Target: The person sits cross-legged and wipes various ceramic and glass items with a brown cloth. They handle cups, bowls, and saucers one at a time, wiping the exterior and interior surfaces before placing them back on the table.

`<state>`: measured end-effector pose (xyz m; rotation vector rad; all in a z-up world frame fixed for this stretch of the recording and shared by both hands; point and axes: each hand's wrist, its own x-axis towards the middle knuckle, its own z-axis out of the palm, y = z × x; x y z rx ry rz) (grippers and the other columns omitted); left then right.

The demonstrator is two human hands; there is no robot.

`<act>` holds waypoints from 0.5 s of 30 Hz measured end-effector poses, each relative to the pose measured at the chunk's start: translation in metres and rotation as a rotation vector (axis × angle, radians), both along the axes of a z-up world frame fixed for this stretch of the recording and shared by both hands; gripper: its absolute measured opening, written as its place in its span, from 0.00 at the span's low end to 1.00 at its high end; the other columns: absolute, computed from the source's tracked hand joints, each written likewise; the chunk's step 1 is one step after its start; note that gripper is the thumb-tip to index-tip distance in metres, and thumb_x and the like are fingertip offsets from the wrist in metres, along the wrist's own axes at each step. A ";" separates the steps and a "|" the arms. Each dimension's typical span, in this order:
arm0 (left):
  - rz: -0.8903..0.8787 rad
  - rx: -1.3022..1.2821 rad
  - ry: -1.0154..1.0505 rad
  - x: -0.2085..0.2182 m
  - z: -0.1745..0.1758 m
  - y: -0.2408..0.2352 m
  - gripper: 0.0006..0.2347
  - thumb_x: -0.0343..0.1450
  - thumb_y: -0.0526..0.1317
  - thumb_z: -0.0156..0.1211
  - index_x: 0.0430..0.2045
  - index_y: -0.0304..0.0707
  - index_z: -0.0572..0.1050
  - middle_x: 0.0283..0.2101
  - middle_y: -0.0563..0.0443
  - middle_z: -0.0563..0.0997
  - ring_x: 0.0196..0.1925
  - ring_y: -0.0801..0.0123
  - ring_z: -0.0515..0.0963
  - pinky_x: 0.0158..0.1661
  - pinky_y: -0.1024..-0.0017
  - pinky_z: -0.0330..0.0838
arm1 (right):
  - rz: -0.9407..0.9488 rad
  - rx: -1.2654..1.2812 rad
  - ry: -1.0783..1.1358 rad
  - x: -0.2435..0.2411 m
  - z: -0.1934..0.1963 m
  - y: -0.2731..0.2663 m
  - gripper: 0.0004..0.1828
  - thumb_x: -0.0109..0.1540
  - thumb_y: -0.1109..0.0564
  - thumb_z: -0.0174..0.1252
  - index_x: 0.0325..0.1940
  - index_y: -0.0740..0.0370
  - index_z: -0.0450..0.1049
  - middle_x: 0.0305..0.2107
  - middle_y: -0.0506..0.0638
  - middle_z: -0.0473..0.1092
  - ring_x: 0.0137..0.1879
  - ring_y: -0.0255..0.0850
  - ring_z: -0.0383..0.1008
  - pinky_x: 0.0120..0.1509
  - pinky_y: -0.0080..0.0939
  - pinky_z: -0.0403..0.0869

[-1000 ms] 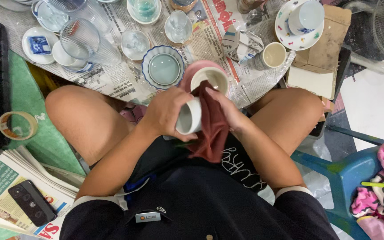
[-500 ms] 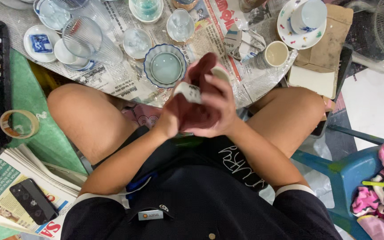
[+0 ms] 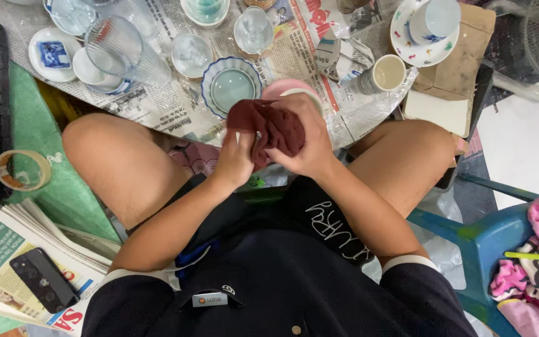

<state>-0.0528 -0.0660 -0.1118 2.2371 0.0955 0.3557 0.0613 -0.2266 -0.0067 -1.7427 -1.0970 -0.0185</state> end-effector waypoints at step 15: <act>-0.198 0.133 -0.377 0.024 0.074 0.016 0.37 0.69 0.61 0.69 0.61 0.29 0.62 0.53 0.33 0.71 0.52 0.41 0.77 0.53 0.54 0.75 | -0.018 0.253 1.335 0.013 -0.070 -0.012 0.29 0.72 0.46 0.44 0.70 0.70 0.62 0.59 0.59 0.70 0.63 0.46 0.72 0.69 0.46 0.69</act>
